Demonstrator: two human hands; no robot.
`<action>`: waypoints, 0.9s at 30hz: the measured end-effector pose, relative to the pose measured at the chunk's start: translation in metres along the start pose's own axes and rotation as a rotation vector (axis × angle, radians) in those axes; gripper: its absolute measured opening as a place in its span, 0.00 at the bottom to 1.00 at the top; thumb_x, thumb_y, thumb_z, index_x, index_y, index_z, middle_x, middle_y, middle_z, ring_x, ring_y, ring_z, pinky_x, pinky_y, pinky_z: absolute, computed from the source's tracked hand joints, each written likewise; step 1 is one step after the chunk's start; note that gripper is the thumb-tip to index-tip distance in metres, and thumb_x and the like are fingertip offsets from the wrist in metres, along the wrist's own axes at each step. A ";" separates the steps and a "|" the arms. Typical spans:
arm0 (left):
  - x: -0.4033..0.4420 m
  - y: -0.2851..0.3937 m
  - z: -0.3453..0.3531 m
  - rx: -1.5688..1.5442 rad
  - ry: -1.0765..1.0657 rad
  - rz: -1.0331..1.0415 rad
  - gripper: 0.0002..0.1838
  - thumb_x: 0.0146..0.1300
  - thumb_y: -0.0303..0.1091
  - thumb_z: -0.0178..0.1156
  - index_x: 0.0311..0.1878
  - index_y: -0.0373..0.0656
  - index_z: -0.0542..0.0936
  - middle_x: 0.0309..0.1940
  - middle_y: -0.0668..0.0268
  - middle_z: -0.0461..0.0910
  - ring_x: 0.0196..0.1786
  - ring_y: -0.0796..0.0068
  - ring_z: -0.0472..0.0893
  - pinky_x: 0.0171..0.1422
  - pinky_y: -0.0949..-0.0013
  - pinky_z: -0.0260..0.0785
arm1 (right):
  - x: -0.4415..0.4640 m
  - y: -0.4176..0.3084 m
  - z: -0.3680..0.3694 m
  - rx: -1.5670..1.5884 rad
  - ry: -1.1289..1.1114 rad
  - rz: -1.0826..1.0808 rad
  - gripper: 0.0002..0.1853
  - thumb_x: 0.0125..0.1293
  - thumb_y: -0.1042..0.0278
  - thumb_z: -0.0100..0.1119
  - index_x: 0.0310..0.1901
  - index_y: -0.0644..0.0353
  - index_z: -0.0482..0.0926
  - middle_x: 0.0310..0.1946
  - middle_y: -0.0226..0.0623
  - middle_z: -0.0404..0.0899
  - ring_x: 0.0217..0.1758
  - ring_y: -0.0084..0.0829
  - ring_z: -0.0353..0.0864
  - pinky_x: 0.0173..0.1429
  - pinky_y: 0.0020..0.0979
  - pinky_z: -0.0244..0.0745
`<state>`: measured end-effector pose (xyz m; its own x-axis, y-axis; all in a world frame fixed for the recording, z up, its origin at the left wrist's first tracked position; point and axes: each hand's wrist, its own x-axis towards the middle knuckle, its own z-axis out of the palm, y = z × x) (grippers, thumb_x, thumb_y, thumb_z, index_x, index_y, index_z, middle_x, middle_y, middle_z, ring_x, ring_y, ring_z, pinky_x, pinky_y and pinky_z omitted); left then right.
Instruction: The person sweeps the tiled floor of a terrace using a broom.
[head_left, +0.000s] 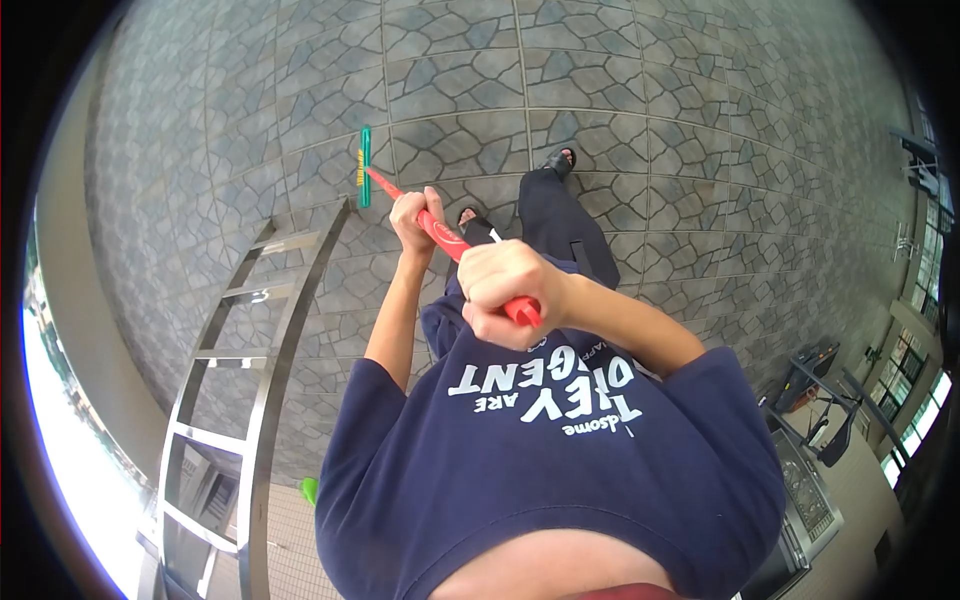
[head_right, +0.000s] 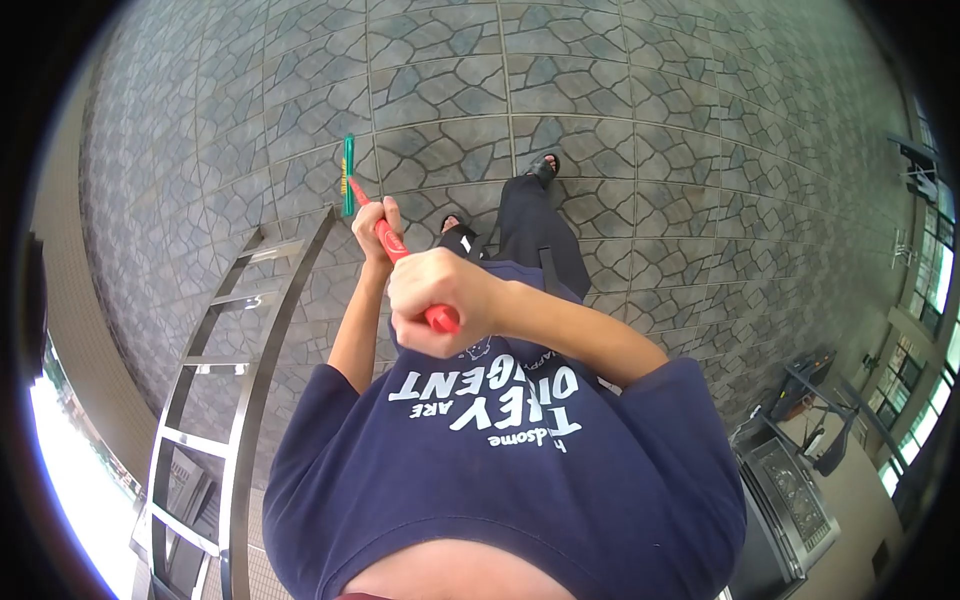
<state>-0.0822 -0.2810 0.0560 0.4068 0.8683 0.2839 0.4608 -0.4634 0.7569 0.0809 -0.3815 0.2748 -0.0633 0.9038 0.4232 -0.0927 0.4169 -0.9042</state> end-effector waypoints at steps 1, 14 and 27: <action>-0.004 -0.021 0.002 -0.003 0.008 0.003 0.21 0.64 0.25 0.63 0.16 0.41 0.68 0.14 0.59 0.69 0.21 0.54 0.72 0.31 0.55 0.64 | -0.012 0.019 0.008 -0.010 0.027 0.040 0.13 0.48 0.87 0.56 0.16 0.60 0.64 0.16 0.35 0.68 0.21 0.38 0.70 0.32 0.36 0.68; -0.101 0.075 0.120 -0.303 -0.037 0.027 0.19 0.61 0.24 0.63 0.17 0.39 0.66 0.15 0.56 0.66 0.20 0.54 0.70 0.30 0.55 0.62 | -0.116 -0.059 -0.015 -0.256 0.031 0.200 0.15 0.49 0.85 0.57 0.16 0.60 0.61 0.14 0.35 0.63 0.19 0.36 0.65 0.29 0.35 0.62; -0.133 0.243 0.176 -0.502 -0.340 0.072 0.20 0.68 0.28 0.63 0.19 0.36 0.70 0.16 0.58 0.69 0.20 0.60 0.67 0.30 0.58 0.61 | -0.191 -0.164 -0.050 -0.444 0.143 0.012 0.16 0.46 0.75 0.64 0.15 0.55 0.63 0.12 0.33 0.67 0.17 0.40 0.71 0.25 0.38 0.63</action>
<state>0.1145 -0.5397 0.0983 0.6906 0.6939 0.2037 0.0279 -0.3071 0.9513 0.1577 -0.6172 0.3395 0.0791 0.9002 0.4282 0.3432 0.3787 -0.8595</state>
